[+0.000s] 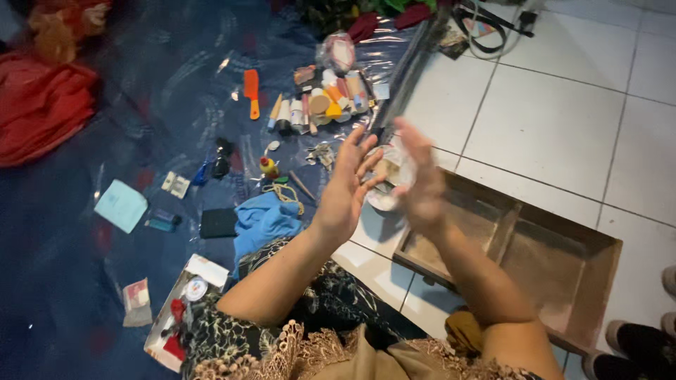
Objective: The person cleans the inside of a small wooden box using a yellow cloth and then a blue cloth. They wipe the bottom and sides of the box thoroughly.
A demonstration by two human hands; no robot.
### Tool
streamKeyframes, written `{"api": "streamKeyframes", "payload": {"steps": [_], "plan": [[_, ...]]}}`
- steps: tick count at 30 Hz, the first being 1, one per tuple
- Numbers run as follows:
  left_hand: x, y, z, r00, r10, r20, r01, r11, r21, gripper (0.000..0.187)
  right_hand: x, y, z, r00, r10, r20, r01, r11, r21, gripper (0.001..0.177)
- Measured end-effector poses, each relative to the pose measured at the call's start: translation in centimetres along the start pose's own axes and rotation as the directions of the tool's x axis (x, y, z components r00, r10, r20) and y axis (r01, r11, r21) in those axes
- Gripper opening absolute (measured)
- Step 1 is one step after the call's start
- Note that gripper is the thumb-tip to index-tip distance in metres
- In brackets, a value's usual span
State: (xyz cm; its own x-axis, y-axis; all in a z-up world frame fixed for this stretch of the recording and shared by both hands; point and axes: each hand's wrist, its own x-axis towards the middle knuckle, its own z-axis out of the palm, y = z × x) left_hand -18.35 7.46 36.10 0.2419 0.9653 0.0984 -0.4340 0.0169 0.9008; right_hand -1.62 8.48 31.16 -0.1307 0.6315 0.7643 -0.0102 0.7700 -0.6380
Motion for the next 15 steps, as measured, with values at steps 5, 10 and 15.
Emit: {"api": "streamKeyframes", "payload": {"steps": [5, 10, 15], "plan": [[3.1, -4.2, -0.8, 0.986, -0.149, 0.079, 0.169, 0.900, -0.401, 0.085, -1.9, 5.2, 3.1, 0.954, -0.101, 0.283, 0.163, 0.965, -0.204, 0.086], [3.9, -5.1, -0.9, 0.969, -0.189, 0.162, 0.223, 0.946, -0.234, 0.089, -0.4, 12.6, 0.2, 0.979, -0.029, 0.200, 0.080, 0.964, -0.254, 0.090], [4.4, -5.6, 0.7, 0.967, 0.182, 0.176, -0.250, 0.799, 0.547, 0.092, 4.2, 16.5, -1.6, 0.918, 0.394, -0.053, -0.395, 0.919, -0.002, 0.089]]}}
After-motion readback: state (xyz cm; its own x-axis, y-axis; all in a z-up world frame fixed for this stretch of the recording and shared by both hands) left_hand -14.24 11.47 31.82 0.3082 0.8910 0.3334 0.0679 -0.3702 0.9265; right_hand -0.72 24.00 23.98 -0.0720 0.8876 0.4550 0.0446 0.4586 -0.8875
